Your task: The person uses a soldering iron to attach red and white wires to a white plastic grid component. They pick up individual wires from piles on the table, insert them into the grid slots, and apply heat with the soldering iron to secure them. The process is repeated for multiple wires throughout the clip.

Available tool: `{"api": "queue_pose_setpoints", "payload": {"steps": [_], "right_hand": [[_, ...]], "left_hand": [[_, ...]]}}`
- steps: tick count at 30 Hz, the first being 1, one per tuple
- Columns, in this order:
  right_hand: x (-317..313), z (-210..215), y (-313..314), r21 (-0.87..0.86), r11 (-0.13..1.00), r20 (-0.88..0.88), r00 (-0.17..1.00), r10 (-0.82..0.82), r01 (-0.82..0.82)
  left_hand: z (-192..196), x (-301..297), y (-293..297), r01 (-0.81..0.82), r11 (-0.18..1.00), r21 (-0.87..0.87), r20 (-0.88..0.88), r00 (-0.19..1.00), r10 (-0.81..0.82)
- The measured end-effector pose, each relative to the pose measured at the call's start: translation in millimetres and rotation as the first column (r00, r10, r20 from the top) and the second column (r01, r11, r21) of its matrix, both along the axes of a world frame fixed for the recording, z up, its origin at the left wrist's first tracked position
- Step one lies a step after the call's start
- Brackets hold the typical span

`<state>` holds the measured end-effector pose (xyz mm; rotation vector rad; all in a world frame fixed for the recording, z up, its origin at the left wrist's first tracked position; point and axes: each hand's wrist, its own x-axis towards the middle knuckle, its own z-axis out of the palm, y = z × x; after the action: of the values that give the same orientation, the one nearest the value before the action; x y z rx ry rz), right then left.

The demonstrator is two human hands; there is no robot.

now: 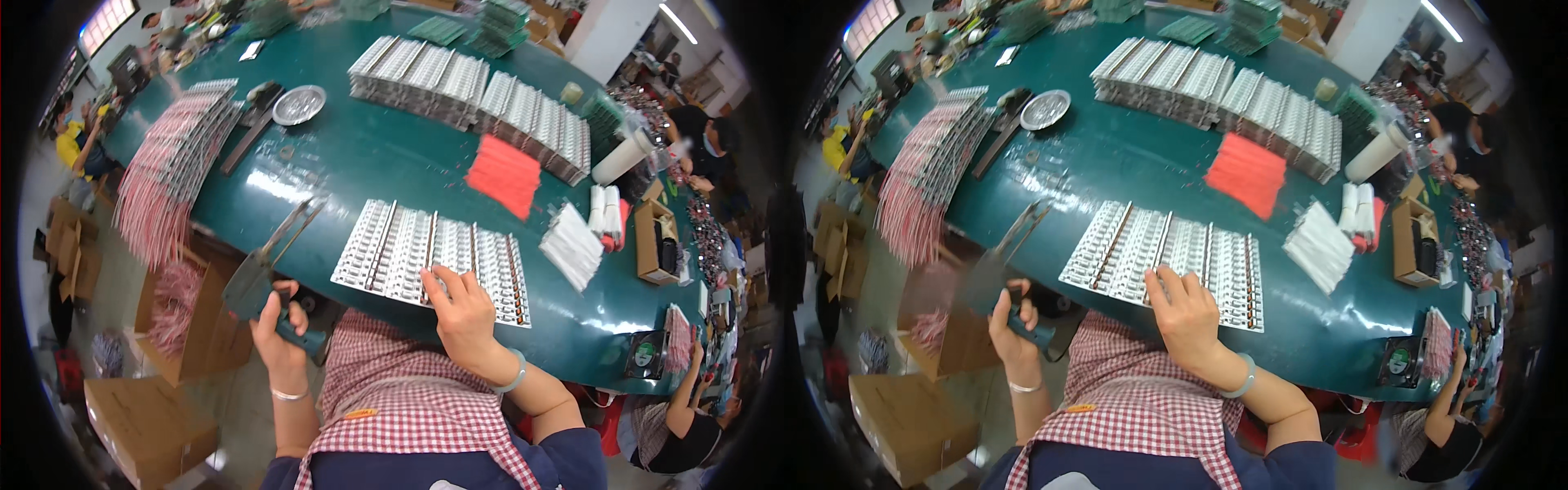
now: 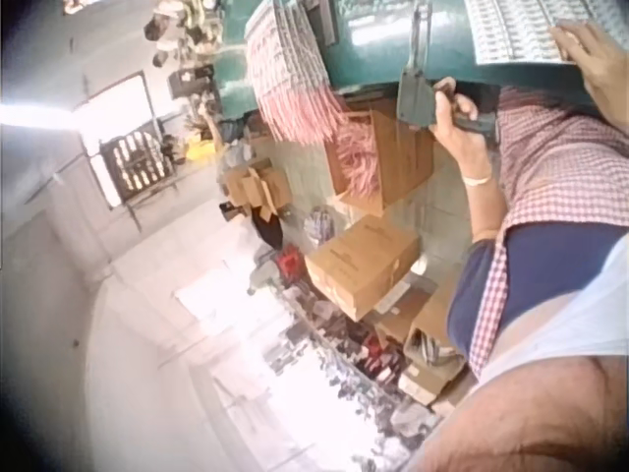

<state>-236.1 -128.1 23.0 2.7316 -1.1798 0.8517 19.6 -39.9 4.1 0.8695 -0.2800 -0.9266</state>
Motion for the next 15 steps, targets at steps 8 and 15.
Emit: {"api": "queue_pose_setpoints", "payload": {"steps": [8,15], "right_hand": [[3.3,-2.5,2.1,0.261,0.931,0.161,0.963,0.217,-0.254],[-51.4,-51.6,-3.2,0.443,0.896,-0.126,0.992,0.030,0.029]], "left_hand": [[-24.0,-9.6,-2.9,0.021,0.999,0.050,-0.072,0.997,-0.017],[-32.6,-25.4,-14.4,-0.026,0.993,0.113,-0.013,1.000,0.027]]}}
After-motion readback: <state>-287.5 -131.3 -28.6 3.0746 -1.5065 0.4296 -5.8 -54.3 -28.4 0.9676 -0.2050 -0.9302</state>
